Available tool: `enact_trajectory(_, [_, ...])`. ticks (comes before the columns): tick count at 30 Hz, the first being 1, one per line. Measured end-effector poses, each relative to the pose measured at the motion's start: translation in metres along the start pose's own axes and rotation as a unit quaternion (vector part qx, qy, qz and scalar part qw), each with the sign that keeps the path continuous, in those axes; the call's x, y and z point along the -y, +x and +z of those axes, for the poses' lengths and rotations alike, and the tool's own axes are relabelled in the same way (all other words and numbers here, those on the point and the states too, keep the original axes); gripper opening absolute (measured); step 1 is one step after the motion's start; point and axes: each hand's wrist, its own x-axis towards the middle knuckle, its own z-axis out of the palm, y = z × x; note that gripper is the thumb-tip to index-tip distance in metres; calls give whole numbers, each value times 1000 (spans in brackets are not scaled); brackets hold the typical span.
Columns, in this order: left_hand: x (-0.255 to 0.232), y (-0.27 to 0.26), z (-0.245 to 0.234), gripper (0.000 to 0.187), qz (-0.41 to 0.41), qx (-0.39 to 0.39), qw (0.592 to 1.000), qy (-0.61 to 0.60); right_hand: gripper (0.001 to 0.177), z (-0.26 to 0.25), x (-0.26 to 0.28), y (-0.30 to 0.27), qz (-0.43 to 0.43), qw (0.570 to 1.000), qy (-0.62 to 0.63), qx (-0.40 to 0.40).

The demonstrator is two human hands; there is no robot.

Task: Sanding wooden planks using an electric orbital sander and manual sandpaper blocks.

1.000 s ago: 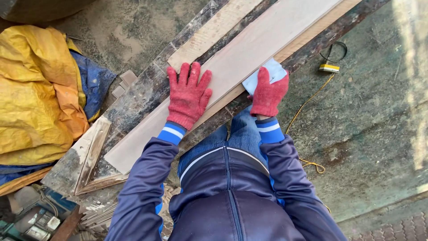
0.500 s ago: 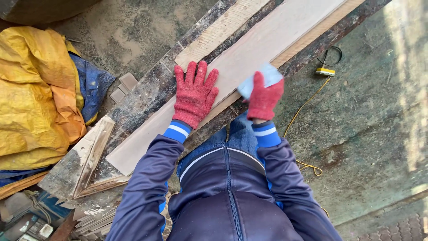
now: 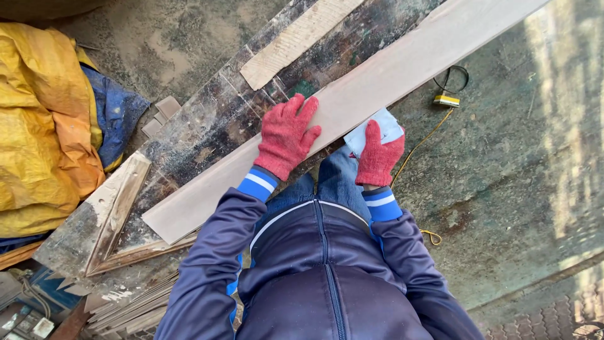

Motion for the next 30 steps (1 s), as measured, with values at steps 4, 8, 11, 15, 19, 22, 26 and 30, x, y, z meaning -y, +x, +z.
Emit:
enact_trajectory(4, [1,16,-22,59,57,13,998,32,48,5,5,-4,12,1000,7,-9])
enact_trajectory(8, [3,22,-27,63,49,45,997,33,44,6,-4,-3,23,999,38,-13])
enact_trajectory(11, [5,30,-19,63,53,10,997,60,46,15,-5,8,5,998,60,-17])
enact_trajectory(15, [8,40,-15,59,73,-30,994,76,42,28,14,20,12,996,91,-20])
enact_trajectory(19, [4,43,-16,59,70,-22,995,74,44,30,14,-2,37,995,86,-16])
enact_trajectory(22, [4,41,-16,58,68,-14,994,82,48,36,-2,1,47,996,69,-20])
enact_trajectory(26, [5,39,-17,59,62,2,995,82,47,32,-3,55,43,990,123,-61])
enact_trajectory(30, [5,44,-17,59,64,-3,996,61,48,30,9,43,8,995,81,-55])
